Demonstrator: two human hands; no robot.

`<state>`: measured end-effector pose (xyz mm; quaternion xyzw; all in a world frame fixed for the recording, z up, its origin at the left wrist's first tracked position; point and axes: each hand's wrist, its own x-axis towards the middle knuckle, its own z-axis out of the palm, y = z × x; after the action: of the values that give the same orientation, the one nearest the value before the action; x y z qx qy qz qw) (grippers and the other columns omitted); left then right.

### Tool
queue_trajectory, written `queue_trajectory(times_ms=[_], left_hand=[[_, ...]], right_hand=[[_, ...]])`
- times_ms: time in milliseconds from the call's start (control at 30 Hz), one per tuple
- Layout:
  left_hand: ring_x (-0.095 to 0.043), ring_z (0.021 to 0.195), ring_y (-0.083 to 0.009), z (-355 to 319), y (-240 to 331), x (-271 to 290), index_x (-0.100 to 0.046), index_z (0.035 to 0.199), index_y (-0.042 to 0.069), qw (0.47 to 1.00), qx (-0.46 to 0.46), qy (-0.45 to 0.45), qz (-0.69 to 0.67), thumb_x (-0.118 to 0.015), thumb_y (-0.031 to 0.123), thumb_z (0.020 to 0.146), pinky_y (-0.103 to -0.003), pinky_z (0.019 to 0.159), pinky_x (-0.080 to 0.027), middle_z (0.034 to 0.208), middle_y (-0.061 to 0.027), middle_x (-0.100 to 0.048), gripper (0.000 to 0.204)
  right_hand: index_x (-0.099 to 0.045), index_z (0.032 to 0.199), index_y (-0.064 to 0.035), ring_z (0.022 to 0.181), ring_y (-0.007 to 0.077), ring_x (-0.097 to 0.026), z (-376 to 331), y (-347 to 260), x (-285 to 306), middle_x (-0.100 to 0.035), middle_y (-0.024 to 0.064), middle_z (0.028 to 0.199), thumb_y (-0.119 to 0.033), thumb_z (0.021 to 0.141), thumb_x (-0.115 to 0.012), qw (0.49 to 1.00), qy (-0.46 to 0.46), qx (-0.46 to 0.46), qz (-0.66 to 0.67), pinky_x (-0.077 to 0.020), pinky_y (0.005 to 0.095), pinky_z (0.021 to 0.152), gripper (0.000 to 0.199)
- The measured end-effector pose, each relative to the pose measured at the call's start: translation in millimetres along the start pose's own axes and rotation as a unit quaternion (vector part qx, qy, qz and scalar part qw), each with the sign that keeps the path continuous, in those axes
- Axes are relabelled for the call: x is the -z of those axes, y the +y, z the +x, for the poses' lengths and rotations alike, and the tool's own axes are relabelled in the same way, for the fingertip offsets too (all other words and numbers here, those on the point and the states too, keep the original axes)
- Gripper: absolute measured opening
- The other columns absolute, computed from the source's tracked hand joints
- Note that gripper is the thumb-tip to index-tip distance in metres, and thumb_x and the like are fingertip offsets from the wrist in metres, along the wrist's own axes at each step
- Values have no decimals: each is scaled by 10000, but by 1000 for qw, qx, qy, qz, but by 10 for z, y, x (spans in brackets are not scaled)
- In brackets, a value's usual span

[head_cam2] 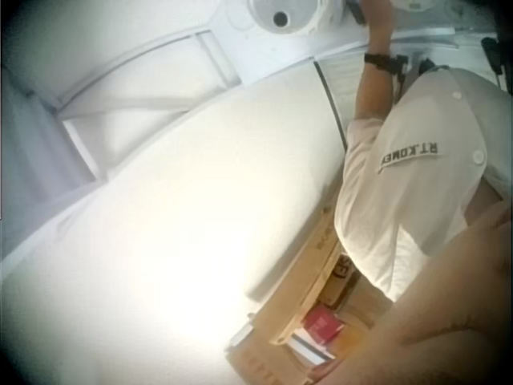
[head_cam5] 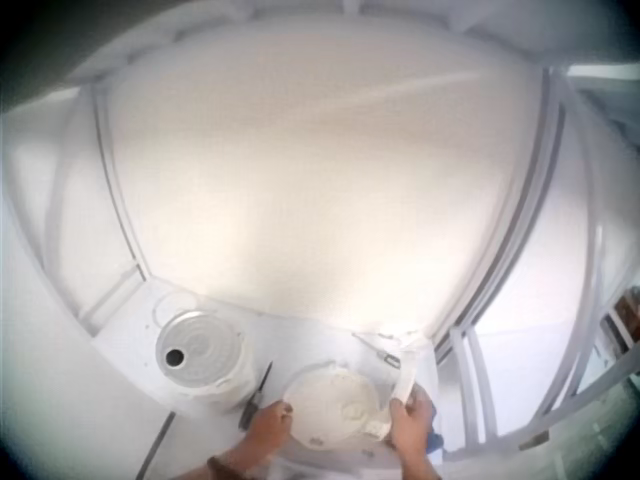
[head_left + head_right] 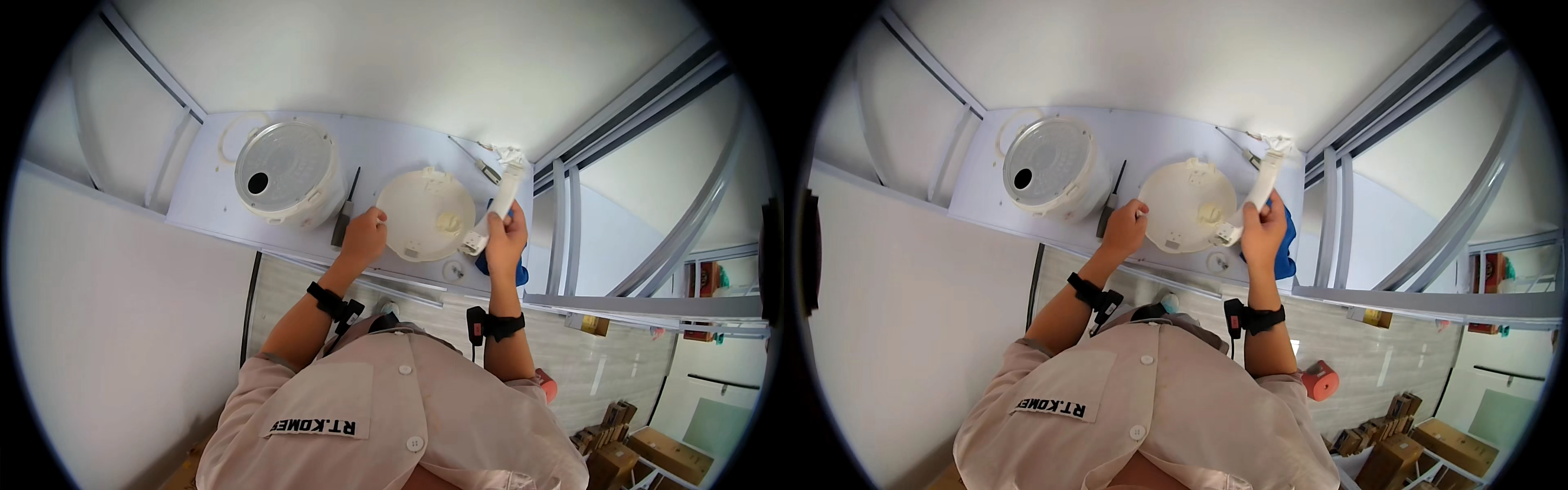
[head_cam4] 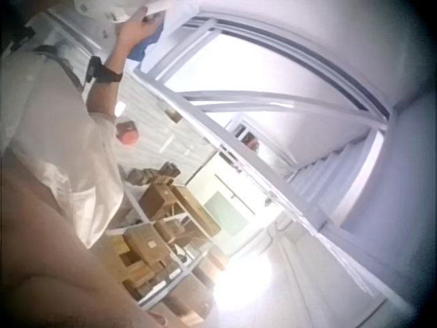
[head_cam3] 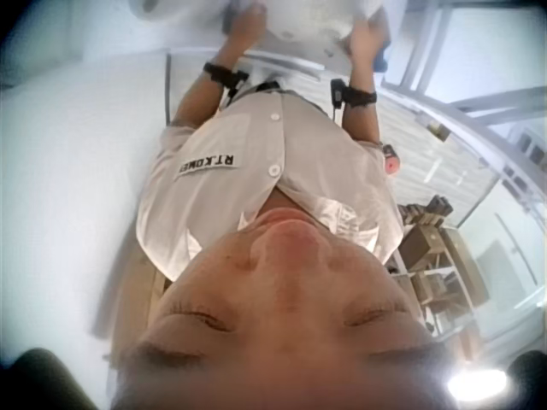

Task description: The person uses a screwdriver to fasten screws into a white plastic appliance base, then picks up a separate white plastic cover and aligns it with the base. The person continues to secure the cover using the screwdriver.

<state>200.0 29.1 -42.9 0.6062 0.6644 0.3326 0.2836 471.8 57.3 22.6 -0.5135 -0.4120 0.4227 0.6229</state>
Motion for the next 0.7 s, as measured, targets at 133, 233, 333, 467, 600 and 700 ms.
queue_trajectory(times_ms=[133,233,333,467,600,700], left_hand=[[-624,687,-236,6,18,-38,-685,1088,5,976,67,-58,-198,-610,61,884,-351,636,-482,838,-111,-687,224],[-494,576,-114,35,323,88,-700,1087,23,897,161,-163,-379,-636,87,906,-269,511,-372,776,-36,-620,203],[-435,536,-82,8,434,192,-666,1029,61,805,213,-261,-488,-641,175,976,-242,462,-311,714,-14,-576,128],[-417,505,-77,-65,618,305,-615,985,100,736,281,-301,-537,-580,355,1062,-229,445,-306,678,-16,-554,268],[-422,495,-76,-136,514,315,-631,1025,105,719,270,-354,-534,-541,388,1073,-216,432,-307,682,-35,-577,301],[-429,486,-80,-152,394,298,-636,1045,102,716,281,-371,-520,-546,367,1071,-215,423,-317,684,-44,-590,282]], right_hand=[[-613,1296,42,822,62,-593,13,-187,189,-671,5,962,-36,978,-610,998,-18,-14,56,-475,228,733,328],[-619,1274,11,825,74,-594,-40,-222,208,-670,21,986,-60,972,-586,993,-28,-41,107,-483,239,737,313],[-593,1293,3,831,90,-608,-135,-334,28,-672,41,1002,-52,955,-562,987,-45,-67,138,-492,245,740,344],[-463,1478,5,866,101,-635,-228,-436,-188,-699,68,1021,2,946,-552,991,-82,-41,98,-515,254,802,539],[-167,1665,-20,872,85,-648,-288,-528,-317,-732,85,1014,63,942,-561,995,-77,26,54,-503,233,835,827],[-155,1662,-1,806,66,-626,-209,-481,-347,-727,72,931,52,934,-588,992,-38,106,50,-495,226,793,848]])
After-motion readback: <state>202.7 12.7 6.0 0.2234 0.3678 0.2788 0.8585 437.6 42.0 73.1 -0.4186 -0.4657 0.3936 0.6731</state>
